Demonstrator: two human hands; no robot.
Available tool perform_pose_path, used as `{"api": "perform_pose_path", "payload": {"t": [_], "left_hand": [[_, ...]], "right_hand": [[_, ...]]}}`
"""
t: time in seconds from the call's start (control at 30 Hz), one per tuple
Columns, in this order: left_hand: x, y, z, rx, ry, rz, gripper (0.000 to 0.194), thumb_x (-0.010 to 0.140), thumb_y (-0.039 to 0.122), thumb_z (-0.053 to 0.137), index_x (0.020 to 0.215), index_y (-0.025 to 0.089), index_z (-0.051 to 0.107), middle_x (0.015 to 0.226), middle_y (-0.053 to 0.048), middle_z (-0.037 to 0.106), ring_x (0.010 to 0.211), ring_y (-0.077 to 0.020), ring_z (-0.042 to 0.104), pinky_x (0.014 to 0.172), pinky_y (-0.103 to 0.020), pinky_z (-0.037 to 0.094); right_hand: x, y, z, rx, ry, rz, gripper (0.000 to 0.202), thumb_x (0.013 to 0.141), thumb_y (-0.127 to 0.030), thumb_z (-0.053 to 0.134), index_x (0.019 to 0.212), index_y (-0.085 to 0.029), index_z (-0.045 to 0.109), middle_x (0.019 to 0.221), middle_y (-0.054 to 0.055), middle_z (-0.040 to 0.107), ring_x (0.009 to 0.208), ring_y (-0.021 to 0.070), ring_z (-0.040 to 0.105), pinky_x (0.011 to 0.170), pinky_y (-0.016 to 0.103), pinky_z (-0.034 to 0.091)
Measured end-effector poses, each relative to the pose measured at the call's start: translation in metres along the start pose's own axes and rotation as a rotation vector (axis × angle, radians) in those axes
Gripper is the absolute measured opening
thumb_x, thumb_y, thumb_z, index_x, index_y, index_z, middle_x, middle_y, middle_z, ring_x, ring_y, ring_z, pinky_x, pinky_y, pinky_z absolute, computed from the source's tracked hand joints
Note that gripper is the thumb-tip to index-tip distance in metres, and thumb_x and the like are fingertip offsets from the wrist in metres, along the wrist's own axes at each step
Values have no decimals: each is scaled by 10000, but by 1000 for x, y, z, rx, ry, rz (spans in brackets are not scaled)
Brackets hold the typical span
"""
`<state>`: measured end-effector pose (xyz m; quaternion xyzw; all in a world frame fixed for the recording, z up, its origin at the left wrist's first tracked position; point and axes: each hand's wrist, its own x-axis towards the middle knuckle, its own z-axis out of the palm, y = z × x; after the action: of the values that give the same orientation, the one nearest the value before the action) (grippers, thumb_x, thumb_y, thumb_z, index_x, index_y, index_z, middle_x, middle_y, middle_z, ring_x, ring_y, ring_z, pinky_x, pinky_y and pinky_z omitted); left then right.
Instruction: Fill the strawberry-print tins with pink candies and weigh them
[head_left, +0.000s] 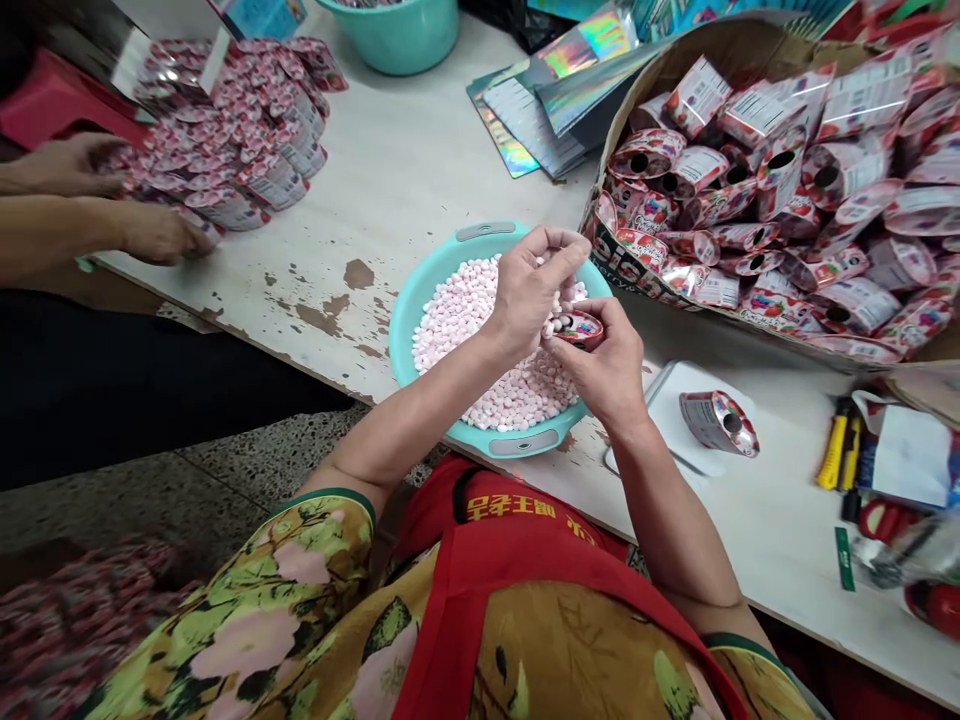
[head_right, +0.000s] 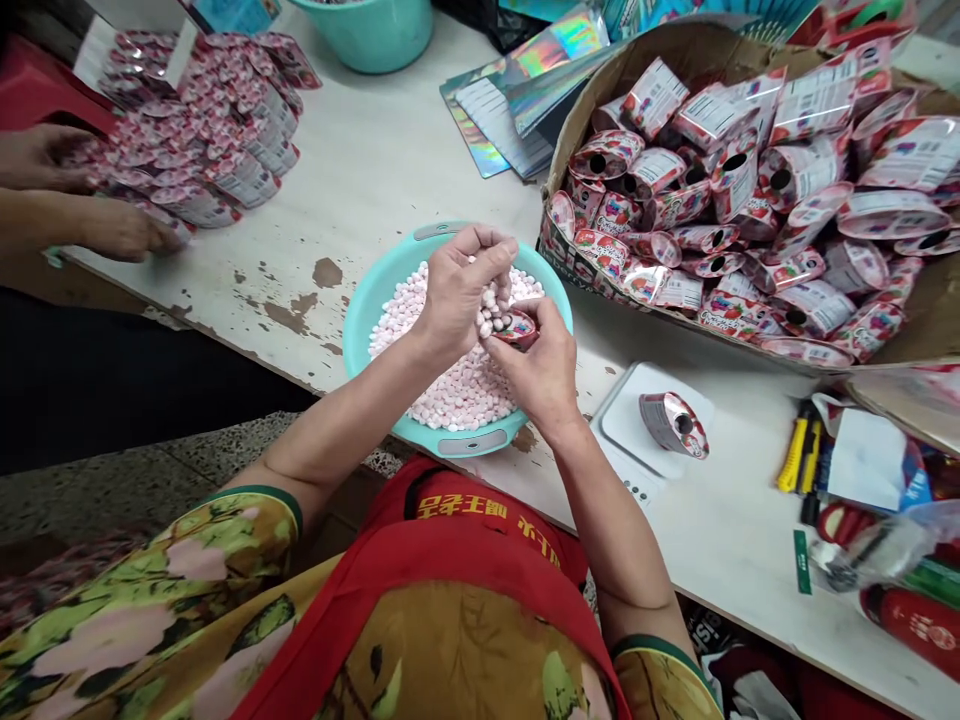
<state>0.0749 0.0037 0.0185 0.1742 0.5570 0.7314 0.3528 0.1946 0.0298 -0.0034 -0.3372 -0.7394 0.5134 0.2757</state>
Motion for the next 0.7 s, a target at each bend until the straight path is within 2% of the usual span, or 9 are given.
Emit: {"api": "perform_pose_path", "payload": {"t": [0.17,0.37,0.5,0.6,0.7], "left_hand": [[-1,-2,1,-8,-15,-11,202,926,326,741,906,195,587,628,54,481,521,-73,526,464,-179,410],[-2,3,3,-12,-75,-29,231,950,361,726,908,194,573,568,85,361,411,-30,375,376,-153,281],[-5,5,7,-10,-96,-32,250,941,347,742,867,199,554,555,94,311,396,-24,332,358,-159,232],[-6,14,8,0,-115,-22,238,940,346,746,873,202,569,554,87,320,407,-27,358,363,-157,238],[2,32,-5,-30,-52,0,225,968,393,701,894,218,579,546,77,337,404,-37,346,343,-166,227]], "right_hand": [[-2,5,2,24,-23,29,338,676,-305,761,971,-223,618,926,-8,701,828,180,638,790,322,514],[-2,8,4,135,12,12,339,671,-304,762,964,-219,614,918,-13,693,819,165,631,790,313,520],[-2,6,7,189,19,12,379,687,-390,810,963,-225,610,935,-11,699,851,166,649,830,321,538],[-1,6,8,238,4,20,436,676,-451,848,969,-226,616,953,-4,703,883,173,666,868,331,552],[-3,8,5,319,-31,30,497,645,-452,893,1011,-235,635,1029,11,713,953,190,689,910,347,568]]}}
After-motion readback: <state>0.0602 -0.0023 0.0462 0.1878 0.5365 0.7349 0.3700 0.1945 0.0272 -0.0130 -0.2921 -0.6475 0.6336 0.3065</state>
